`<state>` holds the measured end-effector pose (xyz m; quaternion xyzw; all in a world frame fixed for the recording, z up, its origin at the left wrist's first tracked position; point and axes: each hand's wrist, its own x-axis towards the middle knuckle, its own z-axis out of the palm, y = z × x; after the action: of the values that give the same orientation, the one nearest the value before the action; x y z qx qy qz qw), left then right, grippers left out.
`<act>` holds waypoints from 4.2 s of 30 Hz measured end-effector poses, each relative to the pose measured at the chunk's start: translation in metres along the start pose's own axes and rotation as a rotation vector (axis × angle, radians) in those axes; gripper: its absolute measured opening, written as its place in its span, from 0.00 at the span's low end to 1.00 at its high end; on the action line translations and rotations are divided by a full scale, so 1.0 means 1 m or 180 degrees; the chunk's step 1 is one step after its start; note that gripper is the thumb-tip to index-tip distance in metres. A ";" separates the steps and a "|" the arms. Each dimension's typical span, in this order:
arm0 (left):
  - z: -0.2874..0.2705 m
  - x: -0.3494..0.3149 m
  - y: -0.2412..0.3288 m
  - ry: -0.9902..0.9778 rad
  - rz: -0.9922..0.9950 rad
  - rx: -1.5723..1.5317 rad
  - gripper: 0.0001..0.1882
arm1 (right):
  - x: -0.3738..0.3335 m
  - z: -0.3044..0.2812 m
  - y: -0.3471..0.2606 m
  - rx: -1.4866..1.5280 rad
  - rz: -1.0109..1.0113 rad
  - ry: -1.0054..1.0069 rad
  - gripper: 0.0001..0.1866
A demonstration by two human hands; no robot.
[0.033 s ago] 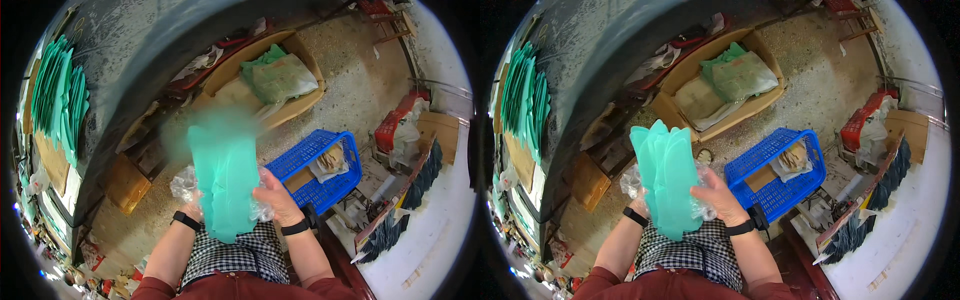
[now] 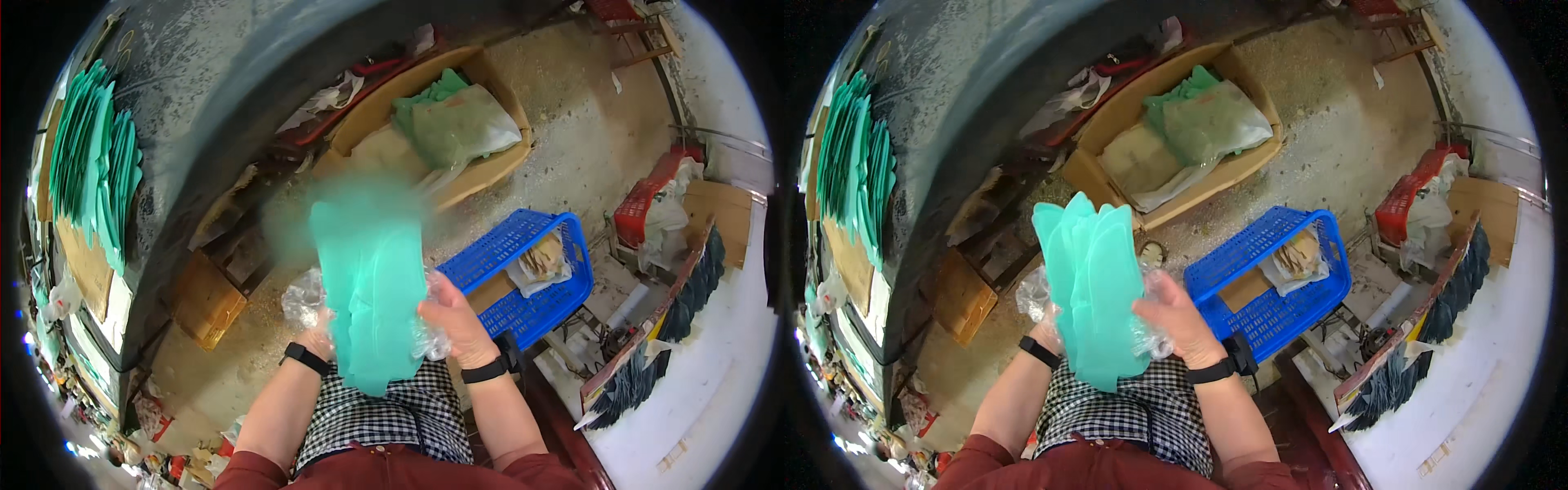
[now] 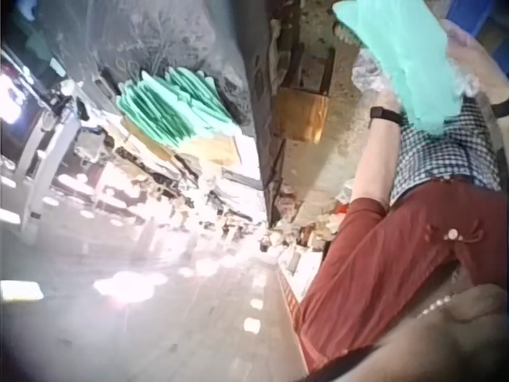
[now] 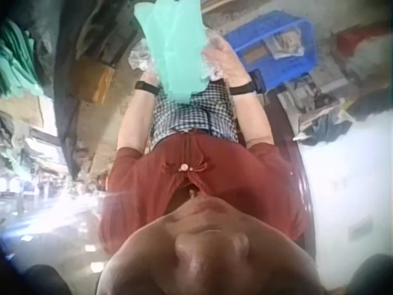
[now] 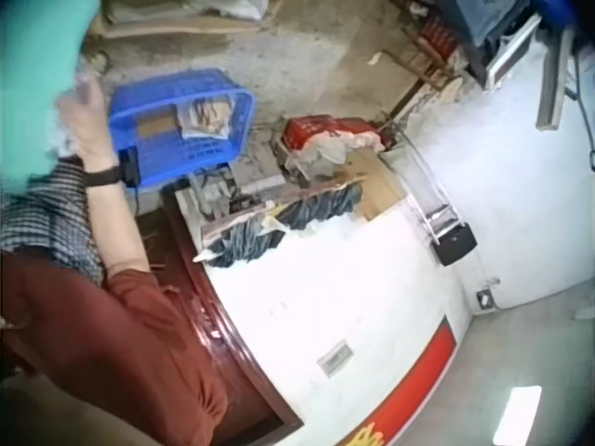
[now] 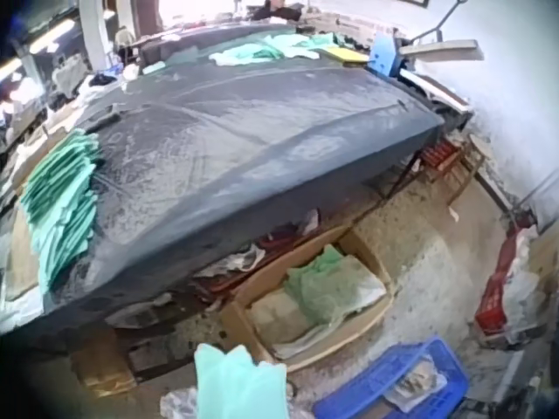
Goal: Organize and bag green fabric components for shoe manufacturing.
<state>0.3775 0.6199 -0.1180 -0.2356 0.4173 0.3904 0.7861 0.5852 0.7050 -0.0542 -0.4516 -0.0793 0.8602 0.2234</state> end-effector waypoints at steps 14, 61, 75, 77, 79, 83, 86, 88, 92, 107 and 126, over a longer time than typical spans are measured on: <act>0.039 0.031 0.059 0.0539 -0.0096 0.0621 0.25 | 0.053 -0.017 -0.019 0.0198 -0.0469 0.0664 0.14; 0.030 -0.006 0.077 0.0225 0.0427 0.0417 0.22 | 0.161 -0.139 0.004 -0.1796 0.0434 0.1641 0.04; -0.126 -0.107 0.077 0.1273 0.1099 -0.0515 0.15 | 0.275 -0.096 0.082 -0.4619 -0.0513 0.0878 0.09; -0.130 -0.092 0.062 0.1348 0.0937 -0.0392 0.15 | 0.294 -0.139 0.071 -0.4692 -0.0448 0.1063 0.09; -0.126 -0.081 0.053 0.1532 0.0689 -0.0361 0.16 | 0.317 -0.163 0.072 -0.4668 -0.0380 0.1202 0.10; -0.122 -0.044 0.038 0.1720 0.0307 0.0254 0.18 | 0.368 -0.213 0.051 -0.4764 -0.0460 0.2068 0.09; -0.112 -0.009 0.029 0.2025 0.0221 0.0541 0.19 | 0.417 -0.263 0.046 -0.4629 -0.1256 0.2787 0.11; -0.108 0.016 0.022 0.2193 0.0116 0.0617 0.18 | 0.452 -0.298 0.036 -0.4728 -0.0933 0.2805 0.17; -0.104 0.048 0.013 0.2318 -0.0117 0.0662 0.20 | 0.493 -0.325 0.069 -0.4959 -0.1462 0.2960 0.22; -0.086 0.091 0.003 0.2307 0.0031 0.0799 0.22 | 0.561 -0.338 0.046 -0.5826 -0.1370 0.0732 0.32; -0.051 0.057 -0.005 0.2091 0.0035 0.0768 0.18 | 0.408 -0.341 -0.093 -0.0874 -0.1925 0.2258 0.14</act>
<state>0.3776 0.6052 -0.1936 -0.2518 0.6924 0.2459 0.6298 0.6905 0.9514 -0.5233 -0.6989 -0.2388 0.5312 0.4151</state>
